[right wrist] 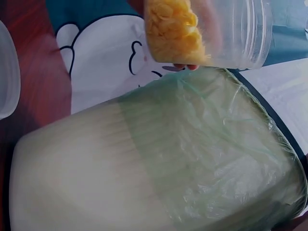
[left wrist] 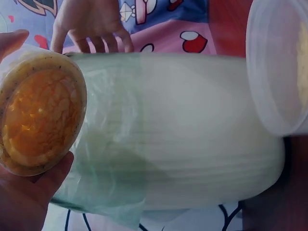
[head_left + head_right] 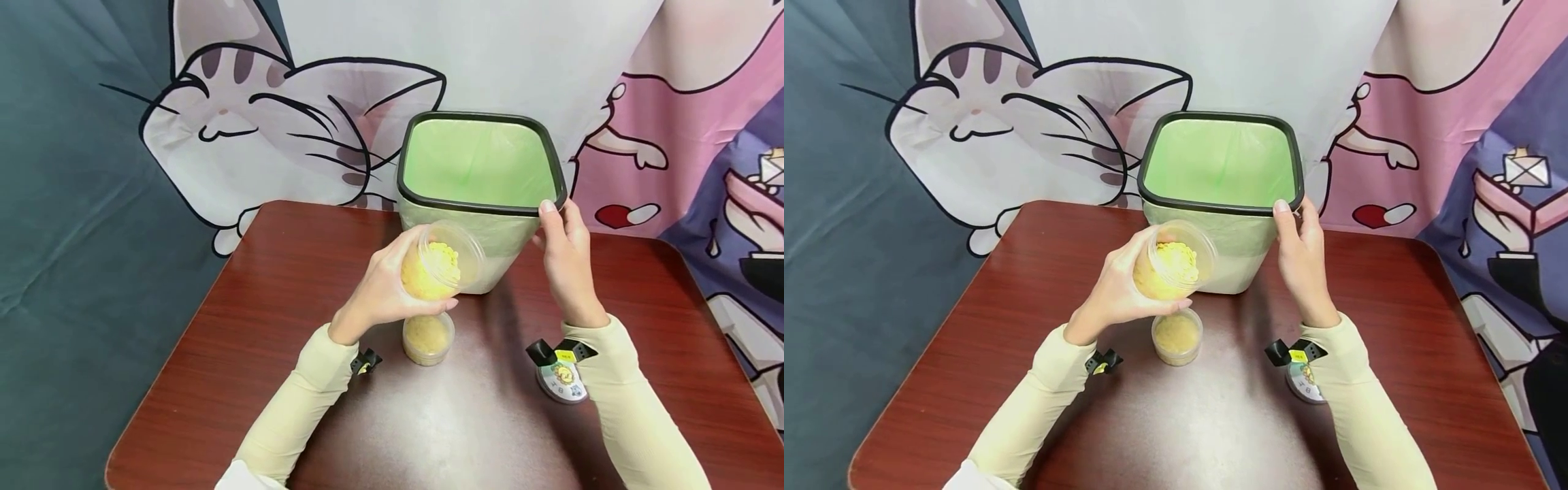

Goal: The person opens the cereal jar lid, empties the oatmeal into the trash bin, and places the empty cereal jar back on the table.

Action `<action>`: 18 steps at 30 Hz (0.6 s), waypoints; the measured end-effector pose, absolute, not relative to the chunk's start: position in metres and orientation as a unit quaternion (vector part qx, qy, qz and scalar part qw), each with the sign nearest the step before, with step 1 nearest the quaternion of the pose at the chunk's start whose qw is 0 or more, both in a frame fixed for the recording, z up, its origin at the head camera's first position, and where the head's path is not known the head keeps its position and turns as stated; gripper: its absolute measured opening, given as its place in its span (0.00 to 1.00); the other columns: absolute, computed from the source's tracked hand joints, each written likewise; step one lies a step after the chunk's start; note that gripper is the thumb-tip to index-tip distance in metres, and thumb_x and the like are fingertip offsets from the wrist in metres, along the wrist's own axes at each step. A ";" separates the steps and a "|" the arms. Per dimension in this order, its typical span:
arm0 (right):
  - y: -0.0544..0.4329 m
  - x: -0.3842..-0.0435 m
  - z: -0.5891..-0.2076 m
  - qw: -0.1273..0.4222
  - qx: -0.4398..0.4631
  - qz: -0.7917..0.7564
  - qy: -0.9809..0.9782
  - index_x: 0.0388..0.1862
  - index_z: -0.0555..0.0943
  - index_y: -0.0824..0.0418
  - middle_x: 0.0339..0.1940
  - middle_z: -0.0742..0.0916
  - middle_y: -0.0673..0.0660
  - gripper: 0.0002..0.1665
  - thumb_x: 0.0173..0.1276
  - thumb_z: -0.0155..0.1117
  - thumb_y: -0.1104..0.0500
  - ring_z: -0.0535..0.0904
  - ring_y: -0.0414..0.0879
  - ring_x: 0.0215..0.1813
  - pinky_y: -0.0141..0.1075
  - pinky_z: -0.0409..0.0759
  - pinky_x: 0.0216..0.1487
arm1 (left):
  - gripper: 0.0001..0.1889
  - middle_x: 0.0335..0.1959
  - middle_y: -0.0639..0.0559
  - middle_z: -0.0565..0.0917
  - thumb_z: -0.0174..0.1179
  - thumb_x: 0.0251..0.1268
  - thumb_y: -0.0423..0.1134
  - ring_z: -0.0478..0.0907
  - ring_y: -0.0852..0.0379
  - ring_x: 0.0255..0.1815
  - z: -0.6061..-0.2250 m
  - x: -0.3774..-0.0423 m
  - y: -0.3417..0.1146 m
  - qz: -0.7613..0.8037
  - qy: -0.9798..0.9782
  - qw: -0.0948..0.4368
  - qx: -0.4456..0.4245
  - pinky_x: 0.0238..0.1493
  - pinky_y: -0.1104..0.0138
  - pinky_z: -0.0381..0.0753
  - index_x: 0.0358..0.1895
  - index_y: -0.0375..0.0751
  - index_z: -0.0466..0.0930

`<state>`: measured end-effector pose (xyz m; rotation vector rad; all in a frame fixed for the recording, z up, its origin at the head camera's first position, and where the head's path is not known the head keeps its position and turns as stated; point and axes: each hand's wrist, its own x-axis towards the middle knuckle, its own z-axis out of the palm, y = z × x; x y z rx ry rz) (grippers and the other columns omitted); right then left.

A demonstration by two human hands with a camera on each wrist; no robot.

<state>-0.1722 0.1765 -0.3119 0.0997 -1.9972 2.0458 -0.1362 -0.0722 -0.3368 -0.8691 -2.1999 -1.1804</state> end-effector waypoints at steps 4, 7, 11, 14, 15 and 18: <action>0.176 -0.172 -0.314 0.146 0.038 0.702 -0.696 0.59 0.68 0.56 0.48 0.75 0.54 0.23 0.69 0.51 0.49 0.71 0.45 0.47 0.32 0.73 0.45 | 0.52 0.48 0.54 0.78 0.74 0.25 0.56 0.75 0.65 0.46 -0.330 -0.137 -0.076 -0.440 -0.808 0.236 -0.312 0.47 0.71 0.74 0.61 0.43 0.60; 0.176 -0.171 -0.315 0.149 0.045 0.701 -0.696 0.63 0.65 0.55 0.51 0.73 0.54 0.25 0.69 0.50 0.49 0.71 0.46 0.51 0.34 0.73 0.47 | 0.50 0.49 0.55 0.78 0.75 0.25 0.55 0.75 0.65 0.48 -0.323 -0.138 -0.078 -0.450 -0.804 0.227 -0.316 0.47 0.70 0.73 0.57 0.42 0.58; 0.175 -0.171 -0.315 0.147 0.053 0.703 -0.694 0.65 0.63 0.54 0.53 0.72 0.54 0.26 0.70 0.49 0.49 0.70 0.46 0.53 0.35 0.72 0.48 | 0.47 0.48 0.55 0.78 0.75 0.25 0.54 0.74 0.65 0.49 -0.316 -0.138 -0.081 -0.451 -0.802 0.233 -0.315 0.48 0.69 0.73 0.53 0.41 0.58; 0.175 -0.172 -0.315 0.146 0.055 0.700 -0.697 0.65 0.63 0.53 0.53 0.72 0.54 0.26 0.70 0.49 0.49 0.70 0.46 0.53 0.37 0.71 0.49 | 0.47 0.47 0.53 0.77 0.75 0.25 0.53 0.74 0.62 0.49 -0.312 -0.140 -0.083 -0.444 -0.796 0.262 -0.317 0.49 0.68 0.72 0.53 0.40 0.60; 0.175 -0.172 -0.314 0.147 0.055 0.698 -0.698 0.65 0.63 0.53 0.53 0.72 0.53 0.26 0.70 0.49 0.49 0.69 0.46 0.53 0.37 0.70 0.48 | 0.46 0.48 0.51 0.76 0.75 0.25 0.52 0.73 0.61 0.50 -0.310 -0.141 -0.084 -0.443 -0.791 0.275 -0.321 0.50 0.68 0.72 0.53 0.39 0.61; 0.174 -0.172 -0.315 0.151 0.058 0.699 -0.697 0.64 0.63 0.53 0.52 0.72 0.54 0.25 0.70 0.48 0.49 0.70 0.46 0.52 0.37 0.70 0.48 | 0.46 0.48 0.47 0.73 0.75 0.24 0.50 0.69 0.55 0.52 -0.305 -0.145 -0.084 -0.439 -0.770 0.319 -0.336 0.53 0.65 0.70 0.53 0.37 0.64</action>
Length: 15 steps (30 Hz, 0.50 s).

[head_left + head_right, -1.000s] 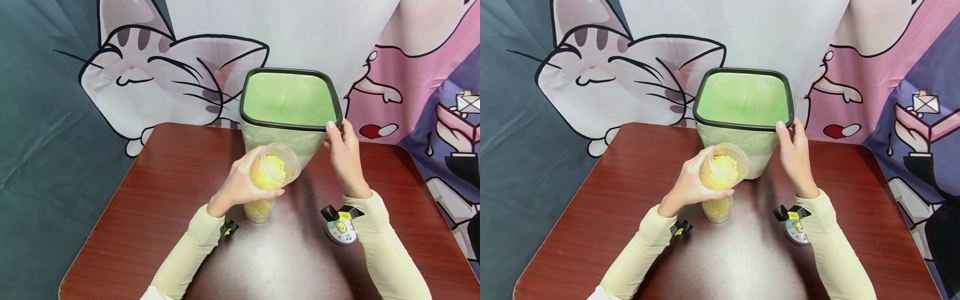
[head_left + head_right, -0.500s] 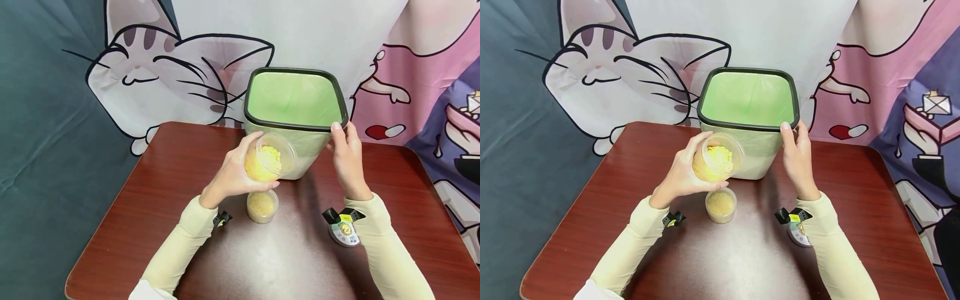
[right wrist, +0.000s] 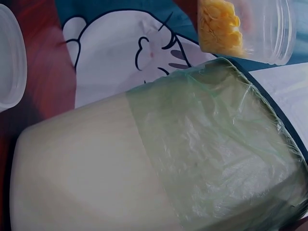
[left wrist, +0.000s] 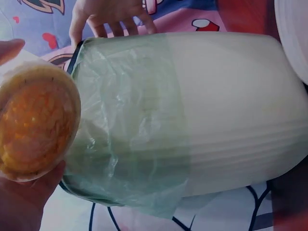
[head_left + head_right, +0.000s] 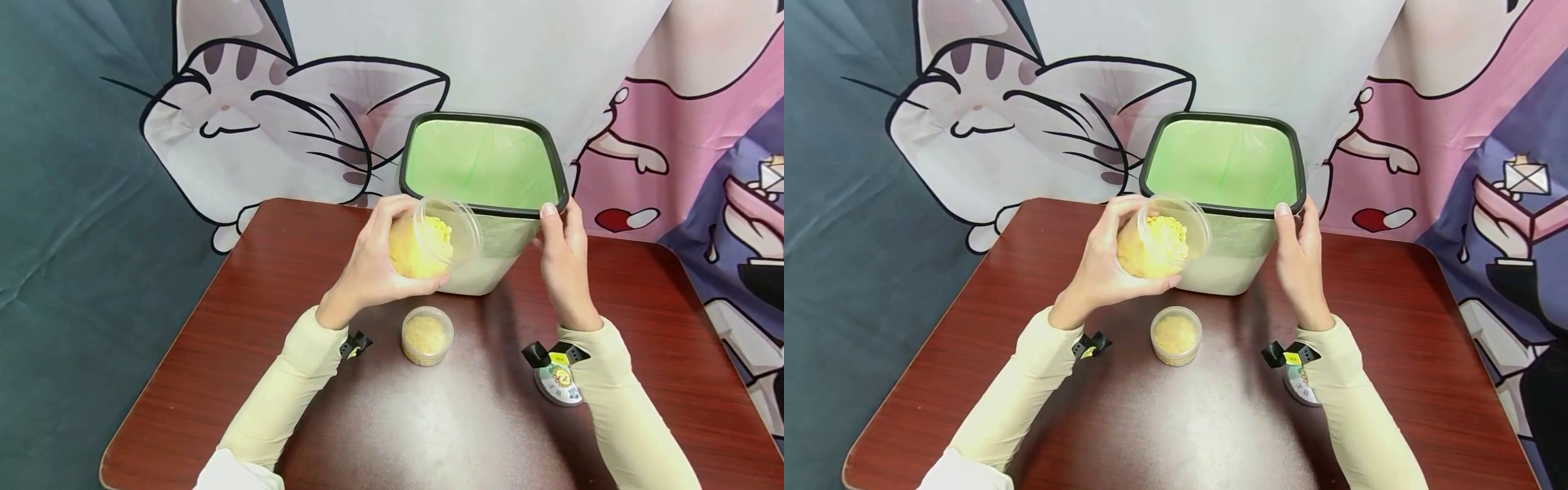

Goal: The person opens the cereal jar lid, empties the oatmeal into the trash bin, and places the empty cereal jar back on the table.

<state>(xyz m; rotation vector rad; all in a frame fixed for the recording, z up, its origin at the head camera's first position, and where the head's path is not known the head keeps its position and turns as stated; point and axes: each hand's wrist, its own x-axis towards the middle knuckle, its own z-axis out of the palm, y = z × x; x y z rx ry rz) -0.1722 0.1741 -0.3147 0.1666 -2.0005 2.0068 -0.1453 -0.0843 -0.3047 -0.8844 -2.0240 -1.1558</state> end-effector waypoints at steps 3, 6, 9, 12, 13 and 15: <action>0.174 -0.173 -0.315 0.154 0.060 0.698 -0.697 0.64 0.64 0.54 0.51 0.72 0.54 0.25 0.70 0.48 0.50 0.70 0.45 0.51 0.35 0.70 0.47 | 0.45 0.48 0.44 0.71 0.76 0.23 0.49 0.67 0.52 0.52 -0.299 -0.149 -0.085 -0.436 -0.751 0.354 -0.347 0.54 0.64 0.69 0.53 0.35 0.66; 0.174 -0.173 -0.316 0.154 0.063 0.697 -0.698 0.64 0.63 0.54 0.51 0.72 0.54 0.25 0.71 0.48 0.50 0.70 0.45 0.51 0.34 0.71 0.47 | 0.44 0.47 0.43 0.71 0.76 0.23 0.48 0.68 0.51 0.50 -0.293 -0.151 -0.086 -0.433 -0.742 0.375 -0.349 0.53 0.63 0.69 0.52 0.34 0.67; 0.174 -0.174 -0.317 0.153 0.063 0.694 -0.700 0.65 0.63 0.54 0.51 0.72 0.53 0.25 0.71 0.48 0.50 0.70 0.45 0.51 0.35 0.71 0.48 | 0.43 0.47 0.42 0.71 0.76 0.23 0.46 0.67 0.50 0.51 -0.288 -0.153 -0.086 -0.438 -0.730 0.395 -0.344 0.52 0.63 0.69 0.52 0.33 0.68; 0.175 -0.174 -0.317 0.158 0.065 0.690 -0.703 0.65 0.63 0.54 0.50 0.72 0.53 0.25 0.71 0.48 0.50 0.69 0.45 0.50 0.36 0.70 0.47 | 0.43 0.47 0.41 0.70 0.76 0.24 0.45 0.67 0.49 0.51 -0.282 -0.155 -0.086 -0.442 -0.720 0.417 -0.336 0.52 0.62 0.70 0.52 0.32 0.68; 0.175 -0.174 -0.318 0.160 0.067 0.689 -0.704 0.65 0.63 0.54 0.49 0.72 0.53 0.25 0.71 0.48 0.50 0.69 0.45 0.49 0.36 0.69 0.46 | 0.43 0.48 0.41 0.71 0.76 0.24 0.45 0.67 0.49 0.51 -0.280 -0.156 -0.086 -0.442 -0.718 0.422 -0.335 0.52 0.62 0.70 0.52 0.32 0.68; 0.176 -0.174 -0.318 0.164 0.069 0.687 -0.704 0.64 0.63 0.54 0.48 0.72 0.53 0.25 0.71 0.48 0.50 0.69 0.45 0.48 0.36 0.69 0.45 | 0.43 0.48 0.41 0.71 0.75 0.24 0.45 0.68 0.49 0.51 -0.277 -0.158 -0.087 -0.436 -0.717 0.429 -0.333 0.52 0.63 0.70 0.53 0.32 0.68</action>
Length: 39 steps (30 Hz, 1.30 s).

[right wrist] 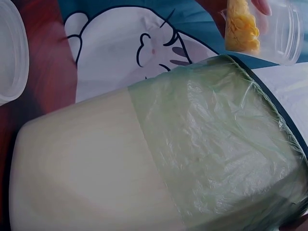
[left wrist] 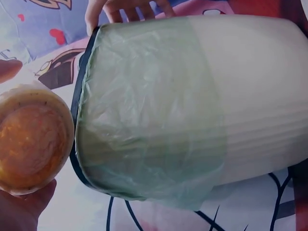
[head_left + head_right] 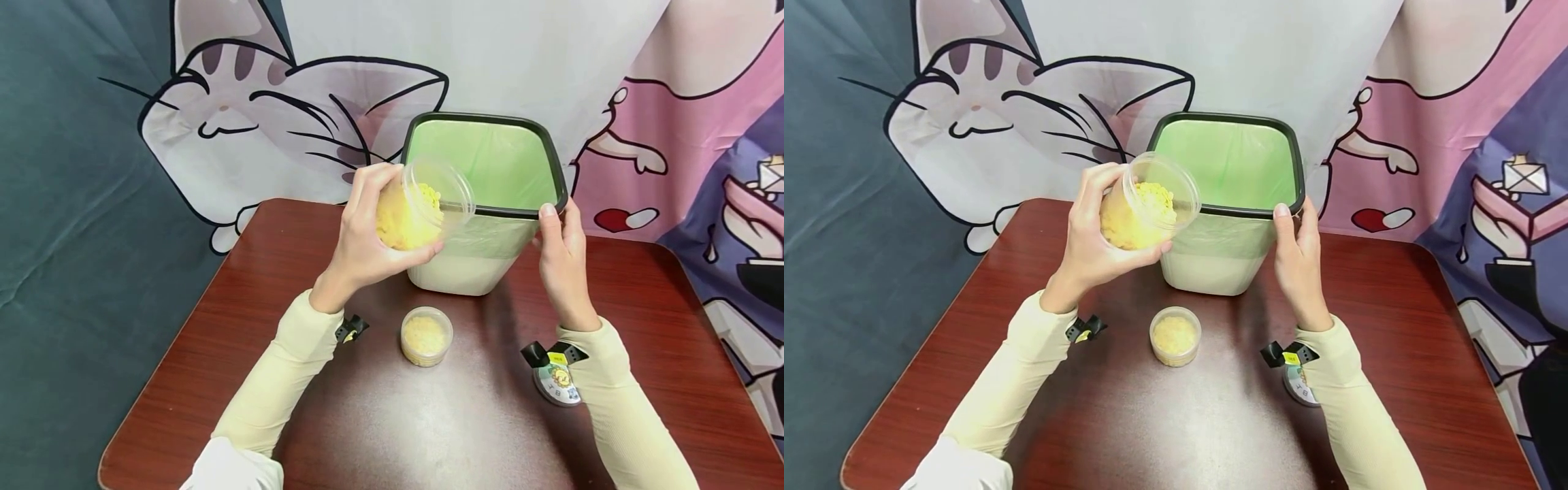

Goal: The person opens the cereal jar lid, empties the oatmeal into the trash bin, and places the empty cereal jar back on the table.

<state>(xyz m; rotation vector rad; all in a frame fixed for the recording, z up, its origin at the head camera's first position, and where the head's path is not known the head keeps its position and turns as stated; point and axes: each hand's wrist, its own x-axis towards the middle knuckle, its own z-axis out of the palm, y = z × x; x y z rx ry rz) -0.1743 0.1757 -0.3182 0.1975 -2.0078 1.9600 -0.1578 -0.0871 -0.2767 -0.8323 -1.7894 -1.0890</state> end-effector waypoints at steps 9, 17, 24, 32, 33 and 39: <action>0.177 -0.176 -0.320 0.168 0.080 0.685 -0.704 0.64 0.64 0.56 0.46 0.71 0.53 0.24 0.71 0.48 0.51 0.68 0.45 0.46 0.34 0.68 0.42 | 0.43 0.49 0.42 0.71 0.75 0.28 0.46 0.68 0.51 0.53 -0.263 -0.166 -0.091 -0.413 -0.738 0.411 -0.341 0.54 0.63 0.69 0.55 0.33 0.69; 0.177 -0.177 -0.320 0.169 0.086 0.689 -0.700 0.63 0.64 0.57 0.46 0.71 0.53 0.24 0.71 0.48 0.52 0.68 0.45 0.46 0.34 0.69 0.42 | 0.44 0.51 0.40 0.71 0.76 0.28 0.46 0.68 0.51 0.54 -0.253 -0.172 -0.094 -0.410 -0.742 0.408 -0.339 0.55 0.64 0.68 0.56 0.32 0.68; 0.177 -0.177 -0.320 0.169 0.087 0.690 -0.698 0.63 0.64 0.57 0.46 0.71 0.53 0.24 0.71 0.48 0.52 0.68 0.45 0.45 0.34 0.69 0.42 | 0.43 0.52 0.42 0.71 0.75 0.30 0.47 0.67 0.53 0.55 -0.246 -0.176 -0.094 -0.405 -0.743 0.413 -0.335 0.56 0.65 0.67 0.57 0.32 0.68; 0.178 -0.178 -0.321 0.173 0.086 0.684 -0.704 0.62 0.65 0.56 0.45 0.72 0.53 0.23 0.71 0.48 0.51 0.68 0.44 0.44 0.35 0.68 0.41 | 0.42 0.55 0.42 0.70 0.73 0.35 0.48 0.66 0.57 0.59 -0.236 -0.181 -0.094 -0.382 -0.755 0.422 -0.327 0.58 0.66 0.66 0.59 0.34 0.68; 0.178 -0.178 -0.321 0.174 0.085 0.682 -0.705 0.62 0.65 0.56 0.45 0.71 0.53 0.23 0.71 0.48 0.51 0.67 0.44 0.44 0.34 0.68 0.41 | 0.42 0.56 0.43 0.70 0.73 0.35 0.48 0.65 0.57 0.59 -0.235 -0.181 -0.094 -0.382 -0.757 0.419 -0.325 0.58 0.66 0.66 0.59 0.34 0.68; 0.178 -0.178 -0.321 0.173 0.083 0.679 -0.709 0.63 0.64 0.56 0.44 0.71 0.52 0.23 0.71 0.48 0.51 0.67 0.44 0.45 0.35 0.68 0.42 | 0.41 0.57 0.43 0.68 0.71 0.37 0.44 0.63 0.57 0.60 -0.229 -0.184 -0.092 -0.367 -0.770 0.404 -0.329 0.60 0.67 0.63 0.61 0.35 0.67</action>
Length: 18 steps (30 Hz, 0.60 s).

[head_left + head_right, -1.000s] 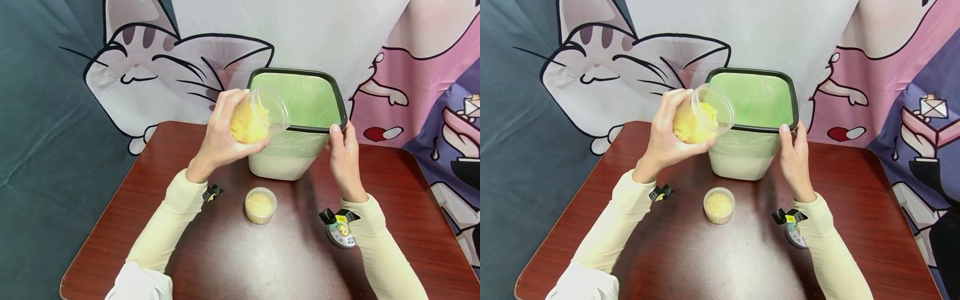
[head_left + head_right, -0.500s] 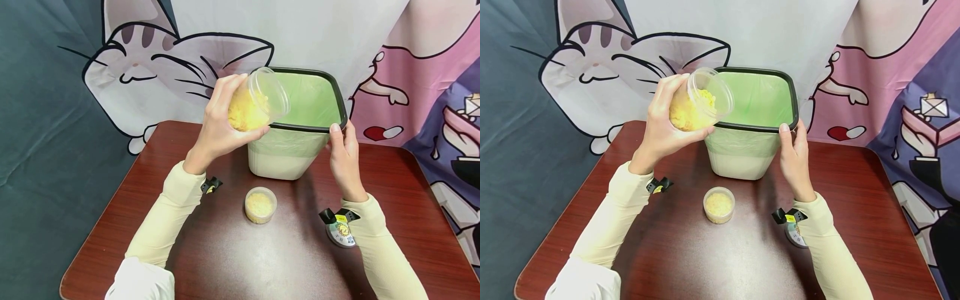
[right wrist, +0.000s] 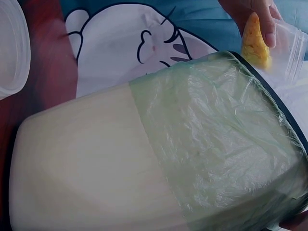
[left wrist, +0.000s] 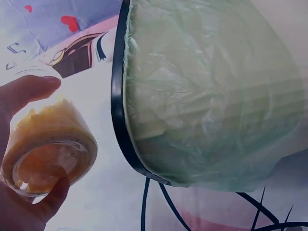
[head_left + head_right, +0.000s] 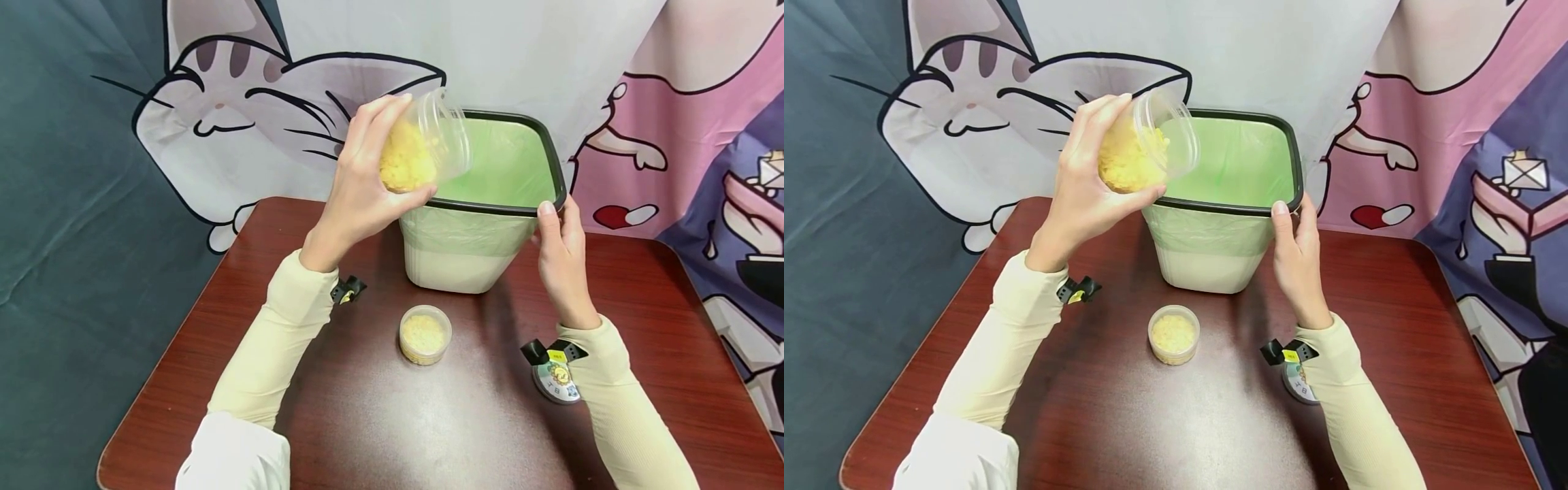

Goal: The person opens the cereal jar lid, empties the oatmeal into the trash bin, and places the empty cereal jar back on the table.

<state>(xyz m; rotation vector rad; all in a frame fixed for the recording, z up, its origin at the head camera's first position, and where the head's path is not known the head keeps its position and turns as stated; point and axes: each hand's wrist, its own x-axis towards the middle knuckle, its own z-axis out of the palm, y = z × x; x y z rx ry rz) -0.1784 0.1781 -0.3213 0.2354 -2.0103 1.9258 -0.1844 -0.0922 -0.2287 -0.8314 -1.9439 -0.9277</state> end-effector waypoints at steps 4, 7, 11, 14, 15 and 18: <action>0.179 -0.179 -0.321 0.174 0.086 0.676 -0.711 0.63 0.64 0.57 0.43 0.71 0.53 0.24 0.71 0.48 0.51 0.67 0.45 0.44 0.34 0.68 0.40 | 0.41 0.58 0.42 0.69 0.71 0.38 0.45 0.62 0.56 0.60 -0.225 -0.189 -0.089 -0.336 -0.777 0.411 -0.339 0.60 0.66 0.60 0.61 0.34 0.67; 0.180 -0.179 -0.321 0.174 0.086 0.676 -0.711 0.63 0.64 0.57 0.42 0.71 0.53 0.24 0.71 0.48 0.52 0.67 0.44 0.43 0.32 0.67 0.39 | 0.41 0.58 0.43 0.69 0.71 0.38 0.45 0.63 0.55 0.59 -0.223 -0.192 -0.086 -0.317 -0.783 0.413 -0.340 0.59 0.66 0.59 0.61 0.34 0.67; 0.180 -0.179 -0.322 0.176 0.084 0.673 -0.713 0.63 0.64 0.57 0.40 0.71 0.52 0.24 0.71 0.48 0.51 0.67 0.44 0.42 0.32 0.68 0.39 | 0.41 0.58 0.44 0.69 0.71 0.37 0.43 0.62 0.53 0.59 -0.224 -0.195 -0.084 -0.309 -0.793 0.406 -0.334 0.61 0.66 0.58 0.61 0.35 0.68; 0.180 -0.179 -0.322 0.178 0.080 0.668 -0.719 0.62 0.65 0.57 0.40 0.71 0.52 0.23 0.71 0.48 0.51 0.67 0.44 0.42 0.32 0.68 0.39 | 0.40 0.59 0.44 0.70 0.71 0.37 0.41 0.62 0.52 0.61 -0.225 -0.198 -0.084 -0.296 -0.797 0.407 -0.333 0.63 0.65 0.55 0.61 0.35 0.68; 0.180 -0.179 -0.322 0.178 0.079 0.665 -0.720 0.62 0.65 0.57 0.40 0.71 0.52 0.23 0.71 0.48 0.51 0.67 0.44 0.42 0.32 0.68 0.40 | 0.40 0.59 0.44 0.70 0.70 0.37 0.40 0.61 0.52 0.61 -0.226 -0.199 -0.084 -0.289 -0.798 0.408 -0.335 0.64 0.66 0.54 0.61 0.35 0.67; 0.180 -0.179 -0.322 0.180 0.080 0.662 -0.723 0.62 0.65 0.57 0.40 0.71 0.52 0.23 0.71 0.48 0.51 0.67 0.44 0.42 0.32 0.69 0.40 | 0.39 0.59 0.44 0.70 0.69 0.38 0.37 0.59 0.51 0.64 -0.226 -0.202 -0.083 -0.260 -0.805 0.412 -0.338 0.67 0.66 0.51 0.62 0.35 0.67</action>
